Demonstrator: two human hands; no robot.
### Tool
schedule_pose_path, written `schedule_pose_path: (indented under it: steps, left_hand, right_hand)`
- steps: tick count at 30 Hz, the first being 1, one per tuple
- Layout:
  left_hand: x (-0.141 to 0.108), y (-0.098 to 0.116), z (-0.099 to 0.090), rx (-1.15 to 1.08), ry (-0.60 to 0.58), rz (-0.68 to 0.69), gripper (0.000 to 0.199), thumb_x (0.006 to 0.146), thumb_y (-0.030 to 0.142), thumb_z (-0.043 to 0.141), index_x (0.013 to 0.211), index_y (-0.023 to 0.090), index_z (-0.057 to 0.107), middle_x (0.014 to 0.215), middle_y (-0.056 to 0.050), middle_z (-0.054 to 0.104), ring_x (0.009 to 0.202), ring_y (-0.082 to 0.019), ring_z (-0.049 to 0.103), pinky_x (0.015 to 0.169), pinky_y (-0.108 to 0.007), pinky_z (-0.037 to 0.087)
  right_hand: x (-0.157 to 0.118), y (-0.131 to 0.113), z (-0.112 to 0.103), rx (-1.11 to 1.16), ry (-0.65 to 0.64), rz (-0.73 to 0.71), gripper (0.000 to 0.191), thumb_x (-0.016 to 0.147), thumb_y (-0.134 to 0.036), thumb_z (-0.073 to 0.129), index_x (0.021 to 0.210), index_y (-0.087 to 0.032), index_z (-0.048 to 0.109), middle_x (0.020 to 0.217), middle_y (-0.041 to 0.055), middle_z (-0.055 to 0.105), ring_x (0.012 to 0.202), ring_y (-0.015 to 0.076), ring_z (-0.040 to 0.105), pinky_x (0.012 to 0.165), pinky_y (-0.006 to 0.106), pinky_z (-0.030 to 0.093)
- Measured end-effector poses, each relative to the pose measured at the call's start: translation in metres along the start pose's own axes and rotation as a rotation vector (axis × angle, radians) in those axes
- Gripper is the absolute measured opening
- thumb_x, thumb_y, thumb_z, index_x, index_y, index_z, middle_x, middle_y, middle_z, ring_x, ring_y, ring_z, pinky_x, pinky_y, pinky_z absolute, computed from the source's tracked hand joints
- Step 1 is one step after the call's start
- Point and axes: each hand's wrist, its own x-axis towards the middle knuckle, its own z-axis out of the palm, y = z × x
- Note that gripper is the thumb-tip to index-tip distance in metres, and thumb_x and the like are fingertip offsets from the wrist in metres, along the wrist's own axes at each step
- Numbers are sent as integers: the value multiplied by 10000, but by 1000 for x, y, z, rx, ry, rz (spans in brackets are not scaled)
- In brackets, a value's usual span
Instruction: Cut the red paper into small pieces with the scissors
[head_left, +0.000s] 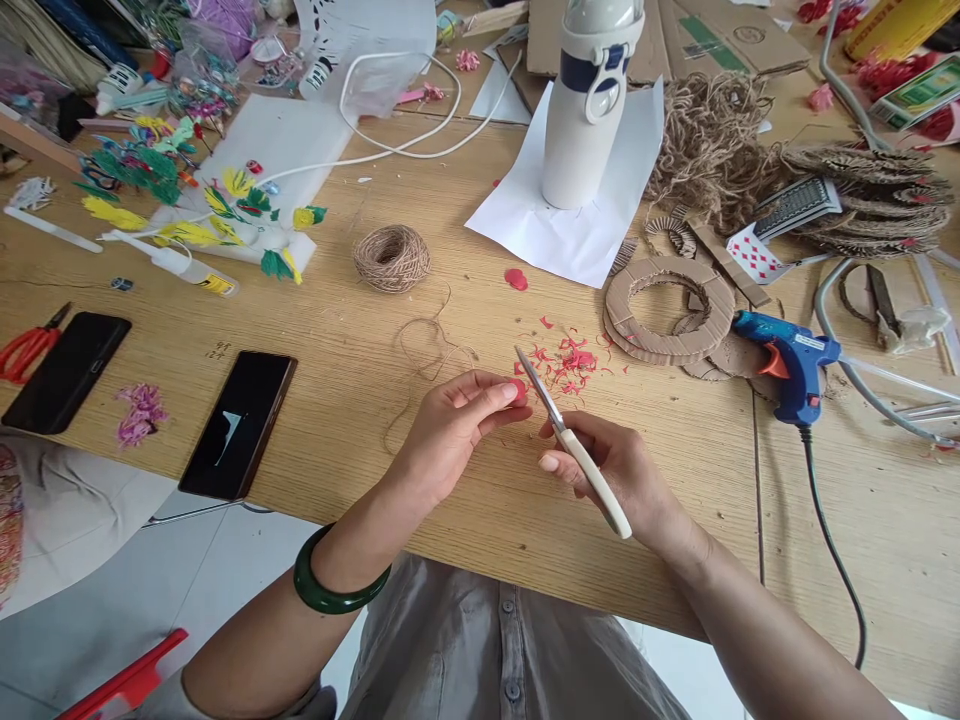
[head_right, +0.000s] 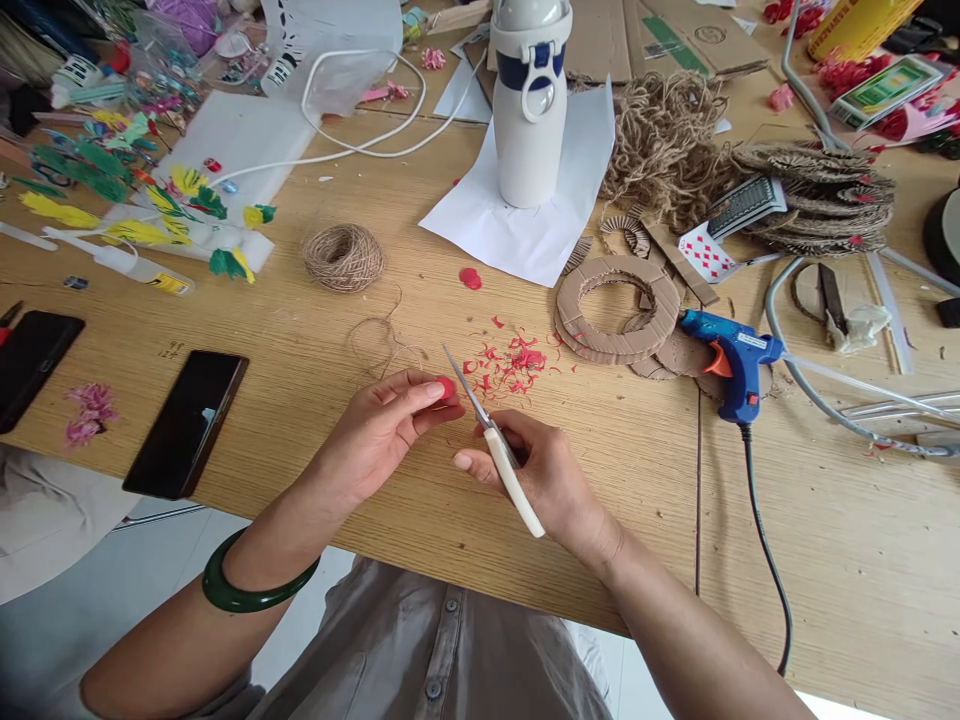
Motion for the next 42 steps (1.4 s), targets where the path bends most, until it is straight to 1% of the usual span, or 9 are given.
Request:
schedule_pose_path:
  steps: [5, 9, 12, 15, 19, 28, 35, 38, 42]
  left_hand:
    - [-4, 3, 0, 93, -36, -50, 101, 744, 227, 769, 767, 139, 723, 739, -14, 705, 716, -123, 679, 723, -246, 584]
    - [-9, 4, 2, 241, -150, -82, 133, 775, 280, 747, 764, 158, 695, 688, -14, 698, 657, -137, 681, 667, -257, 578]
    - [-12, 1, 4, 366, -259, -68, 140, 809, 298, 716, 792, 160, 698, 695, -18, 697, 645, -135, 680, 664, -248, 565]
    - [-12, -2, 5, 434, -275, -42, 133, 811, 301, 714, 827, 169, 709, 763, -19, 708, 667, -130, 683, 669, -233, 551]
    - [-11, -5, 9, 471, -223, -13, 148, 839, 316, 681, 812, 177, 724, 746, -22, 712, 688, -134, 682, 712, -238, 548]
    - [-18, -22, 20, 209, -108, -17, 207, 839, 358, 674, 890, 179, 764, 924, -73, 752, 852, -209, 702, 814, -348, 572]
    - [-17, -24, 24, 187, 69, 50, 124, 733, 286, 781, 765, 175, 735, 794, -23, 730, 780, -145, 666, 744, -260, 550]
    - [-14, -18, 23, 61, 137, 45, 110, 715, 254, 786, 757, 166, 737, 803, -16, 729, 812, -141, 665, 808, -268, 537]
    - [-11, -12, 24, -70, 133, 42, 90, 730, 219, 763, 786, 149, 753, 866, -32, 743, 872, -139, 671, 891, -274, 517]
  right_hand:
    - [1, -2, 0, 138, 107, -38, 381, 766, -406, 766, 981, -146, 588, 674, -27, 520, 572, 106, 466, 491, 236, 368]
    - [2, -6, -1, 208, 193, -113, 331, 808, -354, 728, 1022, -163, 562, 770, 0, 591, 602, 105, 513, 531, 241, 408]
    - [1, -8, -1, 224, 169, -112, 285, 807, -301, 720, 994, -167, 552, 797, 8, 612, 605, 99, 522, 553, 244, 428]
    - [1, -8, 0, 225, 133, -118, 224, 807, -248, 697, 949, -166, 544, 738, -14, 590, 594, 92, 502, 547, 236, 417]
    - [1, -5, 1, 235, 181, -119, 226, 797, -238, 693, 946, -164, 541, 708, -28, 575, 582, 89, 489, 532, 234, 400]
    - [3, -9, 0, 317, 310, -47, 405, 717, -356, 794, 980, -147, 568, 705, -33, 573, 568, 89, 479, 516, 238, 400]
    - [2, -12, -1, 238, 228, -17, 401, 752, -445, 760, 949, -172, 542, 682, -36, 541, 584, 113, 517, 551, 258, 433]
    - [0, -12, -1, 186, 121, -16, 404, 758, -504, 741, 885, -176, 542, 675, -33, 514, 575, 117, 504, 530, 257, 410]
    - [-3, -9, 0, 117, 28, -46, 426, 755, -514, 751, 916, -161, 574, 704, -23, 492, 627, 121, 446, 545, 253, 362]
